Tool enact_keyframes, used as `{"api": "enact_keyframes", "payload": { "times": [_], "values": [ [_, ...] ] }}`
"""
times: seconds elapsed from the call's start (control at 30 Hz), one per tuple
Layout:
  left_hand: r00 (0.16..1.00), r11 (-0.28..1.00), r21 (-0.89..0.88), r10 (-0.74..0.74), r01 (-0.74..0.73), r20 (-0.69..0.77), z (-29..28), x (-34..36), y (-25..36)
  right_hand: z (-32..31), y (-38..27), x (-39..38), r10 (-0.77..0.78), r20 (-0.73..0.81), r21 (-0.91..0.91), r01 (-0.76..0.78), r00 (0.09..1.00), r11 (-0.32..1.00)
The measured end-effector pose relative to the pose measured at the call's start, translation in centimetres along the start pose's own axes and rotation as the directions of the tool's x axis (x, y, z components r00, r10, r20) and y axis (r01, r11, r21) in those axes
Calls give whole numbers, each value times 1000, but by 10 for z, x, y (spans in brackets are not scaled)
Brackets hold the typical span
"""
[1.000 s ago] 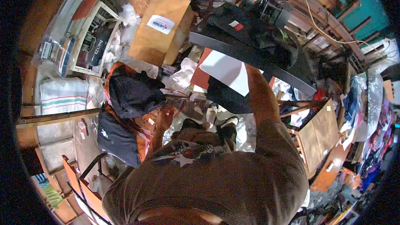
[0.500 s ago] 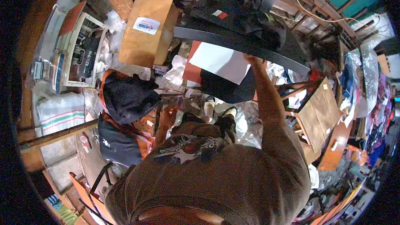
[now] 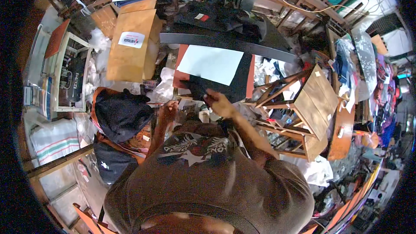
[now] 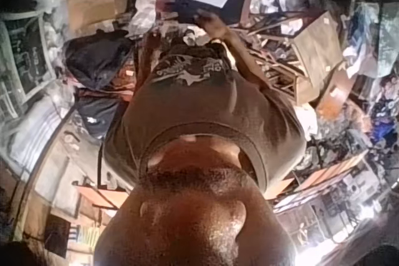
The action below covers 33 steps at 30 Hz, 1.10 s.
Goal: Using a heat press machine to apply designs to t-shirts.
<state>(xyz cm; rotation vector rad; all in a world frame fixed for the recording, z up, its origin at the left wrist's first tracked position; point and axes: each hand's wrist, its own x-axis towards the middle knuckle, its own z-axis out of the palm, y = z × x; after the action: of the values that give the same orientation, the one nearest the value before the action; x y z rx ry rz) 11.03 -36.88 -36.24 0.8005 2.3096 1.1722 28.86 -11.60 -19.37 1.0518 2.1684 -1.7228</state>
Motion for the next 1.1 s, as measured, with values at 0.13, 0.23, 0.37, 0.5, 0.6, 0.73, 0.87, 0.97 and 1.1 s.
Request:
{"api": "enact_keyframes", "payload": {
  "times": [0.13, 0.23, 0.37, 0.5, 0.6, 0.73, 0.87, 0.97, 1.1],
  "values": [
    [998, 1000, 3, 0, 0, 64, 7, 12, 5, -75, -88, -59, -201, 4, 299, 190, 980, 935],
    [998, 998, -52, 36, -33, 59, 9, 11, 7, -120, -157, -103, -423, -337, 220, 507, 841, 833],
    [982, 979, -79, 191, -190, 2, 10, 6, 5, -165, -227, -116, -783, -515, -164, 857, 348, 488],
    [996, 996, 18, 92, -92, -19, 20, -3, -9, -193, -242, -54, -856, -353, -608, 603, 378, 517],
    [990, 985, 115, 134, -128, -48, 32, -10, -27, -198, -229, -18, -550, -126, -768, 270, 826, 581],
    [995, 995, -18, 98, -98, -34, 42, -17, -44, -187, -226, -21, -470, -39, -783, 266, 882, 562],
    [992, 980, 157, 116, -122, 47, 33, -20, -32, -161, -236, -54, -737, 39, -659, 572, 675, 489],
    [987, 989, 63, -137, 132, 83, 23, -15, -11, -135, -227, -59, -827, 212, -393, 820, 520, 415],
    [997, 996, 71, -64, 61, 40, 11, -4, 6, -93, -184, -10, -713, 467, -57, 823, 523, 565]
  ]
}}
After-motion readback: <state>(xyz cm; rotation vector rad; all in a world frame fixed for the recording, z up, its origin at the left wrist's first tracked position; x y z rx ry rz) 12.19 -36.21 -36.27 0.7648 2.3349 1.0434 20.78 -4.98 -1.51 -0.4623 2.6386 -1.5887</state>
